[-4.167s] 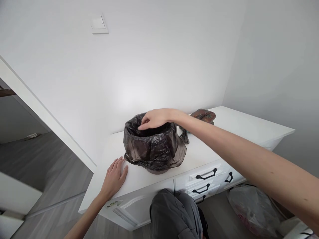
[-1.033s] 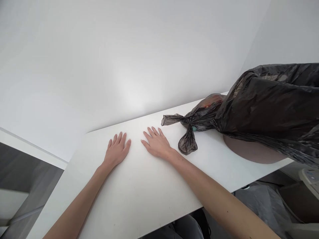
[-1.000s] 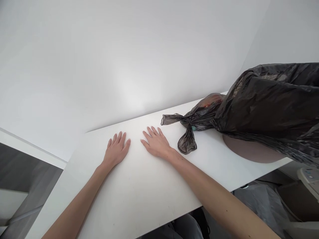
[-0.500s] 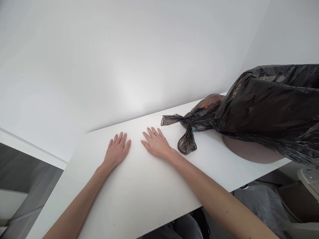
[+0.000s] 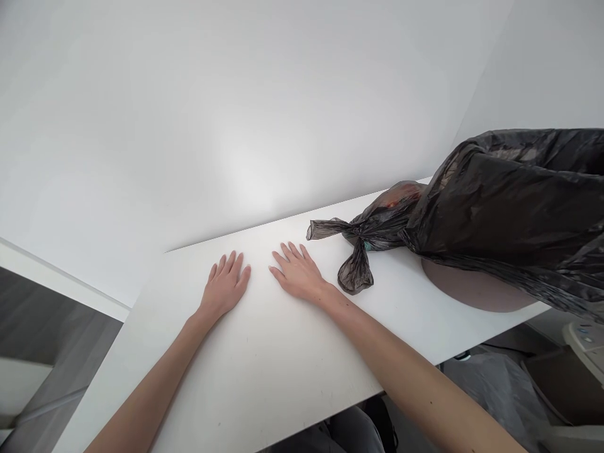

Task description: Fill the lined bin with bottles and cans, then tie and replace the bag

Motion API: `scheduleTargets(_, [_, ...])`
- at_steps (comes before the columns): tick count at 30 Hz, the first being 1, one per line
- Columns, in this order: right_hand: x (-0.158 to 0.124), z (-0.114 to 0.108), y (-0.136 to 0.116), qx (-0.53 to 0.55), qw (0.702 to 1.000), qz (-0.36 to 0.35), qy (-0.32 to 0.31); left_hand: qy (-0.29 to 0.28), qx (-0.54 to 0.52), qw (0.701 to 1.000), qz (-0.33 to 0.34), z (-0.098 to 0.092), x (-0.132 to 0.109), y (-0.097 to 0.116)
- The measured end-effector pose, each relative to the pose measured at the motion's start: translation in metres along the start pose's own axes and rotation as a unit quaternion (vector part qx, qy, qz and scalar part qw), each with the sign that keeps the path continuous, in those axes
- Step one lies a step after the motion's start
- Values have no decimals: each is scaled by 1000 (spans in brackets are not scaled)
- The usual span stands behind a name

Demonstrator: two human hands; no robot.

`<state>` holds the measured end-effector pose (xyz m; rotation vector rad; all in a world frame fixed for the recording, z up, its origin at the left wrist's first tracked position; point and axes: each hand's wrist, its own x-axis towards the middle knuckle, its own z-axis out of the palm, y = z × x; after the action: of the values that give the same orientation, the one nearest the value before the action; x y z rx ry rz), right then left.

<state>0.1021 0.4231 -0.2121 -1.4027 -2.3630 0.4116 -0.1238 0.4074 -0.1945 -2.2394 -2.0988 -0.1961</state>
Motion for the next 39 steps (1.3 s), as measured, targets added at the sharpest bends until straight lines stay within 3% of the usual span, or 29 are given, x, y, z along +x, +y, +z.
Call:
scheduleTargets(4, [2, 2, 2, 5, 997, -25, 68, 8, 2, 1000, 5, 3, 1, -2])
scheduleTargets(7, [3, -7, -1, 28, 978, -62, 196, 14, 5, 1000, 5, 3, 1, -2])
scheduleTargets(11, [-3, -29, -8, 41, 927, -100, 358, 11, 4, 1000, 5, 1, 0, -1])
scheduleTargets(13, [-7, -38, -8, 14, 913, -85, 400, 9, -3, 1000, 5, 2, 0, -2])
scheduleTargets(17, [-9, -47, 4, -40, 894, 20, 446, 21, -20, 999, 16, 8, 3, -8])
scheduleTargets(22, [-4, -46, 37, -84, 876, 142, 453, 34, -27, 999, 19, 9, 4, -12])
scheduleTargets(29, [-3, -32, 59, -85, 904, 218, 358, 27, -24, 999, 14, -3, 0, -7])
scheduleTargets(34, [-1, -28, 59, -57, 917, 219, 330, 26, -25, 999, 16, -4, -1, -6])
scheduleTargets(39, [4, -20, 53, 8, 933, 157, 324, 33, -27, 999, 21, -1, -2, -6])
